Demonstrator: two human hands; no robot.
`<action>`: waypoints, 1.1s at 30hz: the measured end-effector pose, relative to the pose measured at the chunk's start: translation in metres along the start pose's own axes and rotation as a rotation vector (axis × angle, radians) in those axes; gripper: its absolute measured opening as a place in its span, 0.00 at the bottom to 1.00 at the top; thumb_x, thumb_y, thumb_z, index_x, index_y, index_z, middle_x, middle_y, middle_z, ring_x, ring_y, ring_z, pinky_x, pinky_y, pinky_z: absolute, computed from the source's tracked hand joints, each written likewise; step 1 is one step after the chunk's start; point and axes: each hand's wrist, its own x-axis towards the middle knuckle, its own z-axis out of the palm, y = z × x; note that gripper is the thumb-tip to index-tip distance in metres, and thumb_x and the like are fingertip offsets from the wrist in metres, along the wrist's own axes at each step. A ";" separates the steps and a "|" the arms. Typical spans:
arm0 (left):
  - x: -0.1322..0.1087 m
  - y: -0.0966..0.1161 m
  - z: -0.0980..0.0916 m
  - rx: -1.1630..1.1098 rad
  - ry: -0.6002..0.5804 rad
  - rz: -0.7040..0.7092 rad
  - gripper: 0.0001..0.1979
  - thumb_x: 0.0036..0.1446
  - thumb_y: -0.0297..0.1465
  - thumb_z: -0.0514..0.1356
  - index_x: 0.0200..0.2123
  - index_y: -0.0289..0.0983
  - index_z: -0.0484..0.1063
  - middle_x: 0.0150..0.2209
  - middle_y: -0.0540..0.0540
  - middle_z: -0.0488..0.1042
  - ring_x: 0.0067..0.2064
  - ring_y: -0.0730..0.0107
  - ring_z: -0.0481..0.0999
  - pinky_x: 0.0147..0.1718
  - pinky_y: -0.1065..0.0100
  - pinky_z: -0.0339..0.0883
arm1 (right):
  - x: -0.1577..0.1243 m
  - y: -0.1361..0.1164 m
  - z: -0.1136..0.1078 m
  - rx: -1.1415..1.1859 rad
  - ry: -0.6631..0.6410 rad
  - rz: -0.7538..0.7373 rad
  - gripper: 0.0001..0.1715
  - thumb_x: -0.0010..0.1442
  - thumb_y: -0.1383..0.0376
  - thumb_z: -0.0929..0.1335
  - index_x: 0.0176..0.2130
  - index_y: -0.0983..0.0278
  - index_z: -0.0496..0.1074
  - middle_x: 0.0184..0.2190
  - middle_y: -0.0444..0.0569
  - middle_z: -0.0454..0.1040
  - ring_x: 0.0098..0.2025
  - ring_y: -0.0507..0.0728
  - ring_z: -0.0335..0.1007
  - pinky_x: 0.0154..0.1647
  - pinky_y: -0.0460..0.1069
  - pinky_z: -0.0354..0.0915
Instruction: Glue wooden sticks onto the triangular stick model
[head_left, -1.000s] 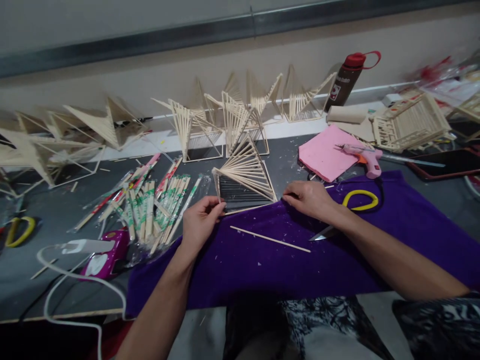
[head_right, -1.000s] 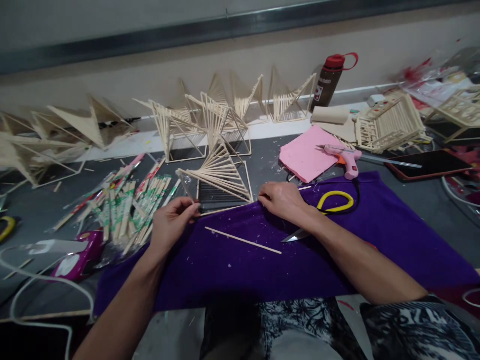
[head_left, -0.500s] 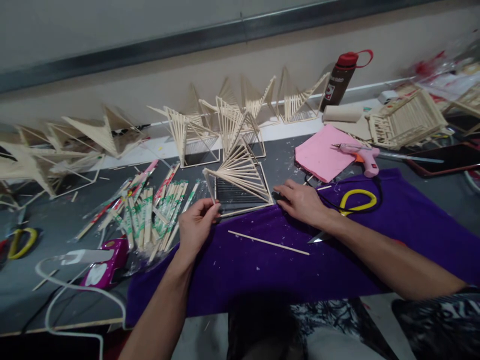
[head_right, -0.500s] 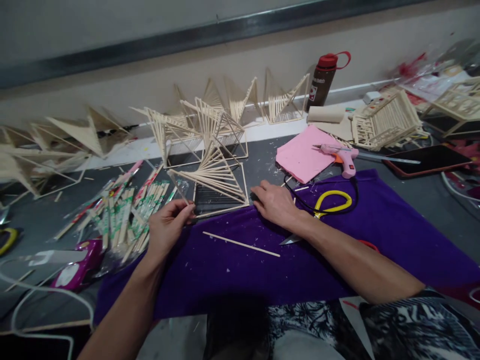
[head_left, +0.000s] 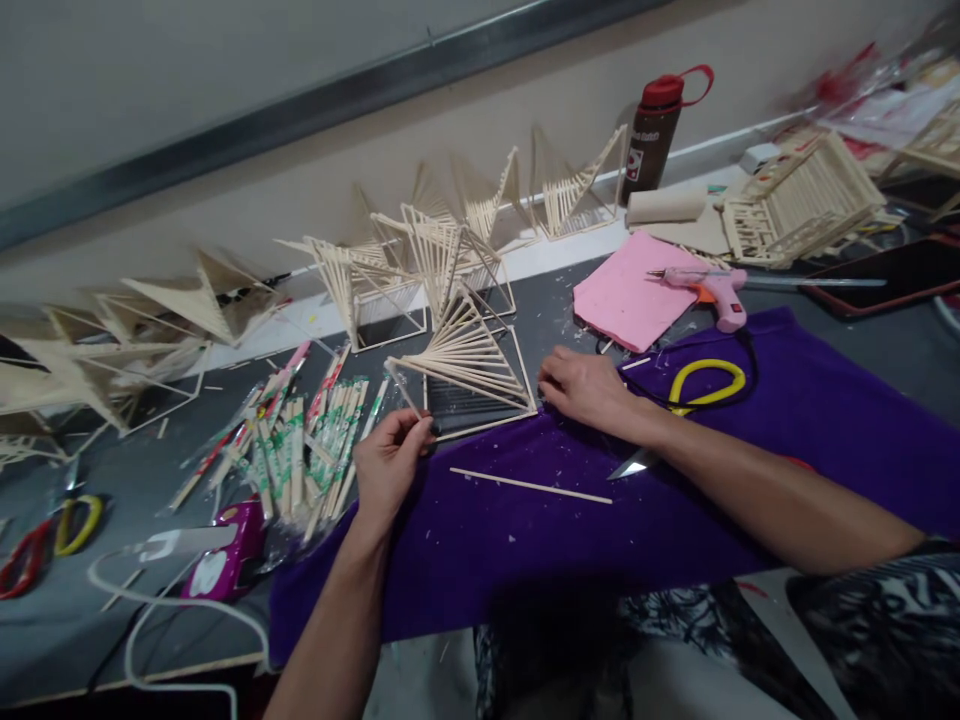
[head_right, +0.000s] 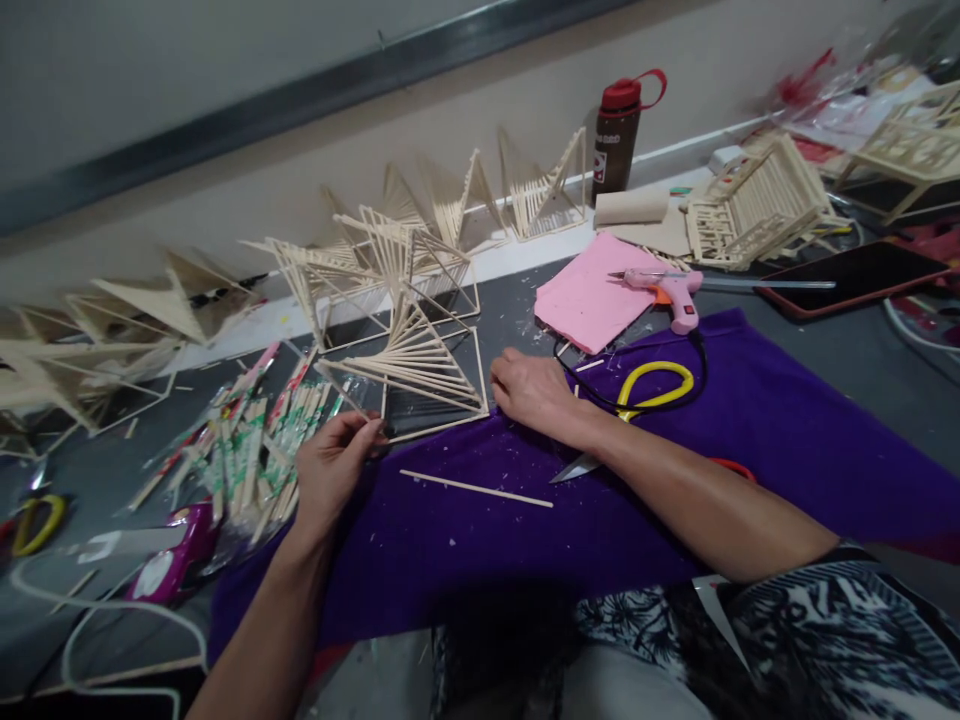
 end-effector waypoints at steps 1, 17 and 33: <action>0.000 -0.001 0.000 0.002 -0.003 -0.003 0.09 0.51 0.35 0.59 0.35 0.36 0.72 0.26 0.50 0.73 0.25 0.75 0.71 0.24 0.74 0.65 | 0.000 0.002 -0.002 0.010 0.038 0.013 0.12 0.59 0.64 0.59 0.35 0.62 0.71 0.33 0.47 0.71 0.30 0.52 0.65 0.26 0.46 0.51; -0.010 -0.004 0.002 0.049 0.014 0.065 0.10 0.53 0.37 0.58 0.34 0.36 0.72 0.26 0.51 0.74 0.24 0.75 0.71 0.25 0.74 0.65 | -0.011 0.013 -0.033 0.530 0.321 -0.049 0.11 0.59 0.67 0.59 0.25 0.63 0.60 0.22 0.42 0.61 0.25 0.50 0.57 0.28 0.46 0.53; -0.014 0.005 0.017 0.107 0.071 0.257 0.06 0.54 0.32 0.58 0.31 0.37 0.73 0.26 0.50 0.75 0.28 0.74 0.74 0.28 0.74 0.64 | -0.015 -0.009 -0.034 0.648 0.236 -0.276 0.06 0.56 0.68 0.66 0.35 0.61 0.74 0.33 0.48 0.72 0.37 0.54 0.68 0.37 0.49 0.63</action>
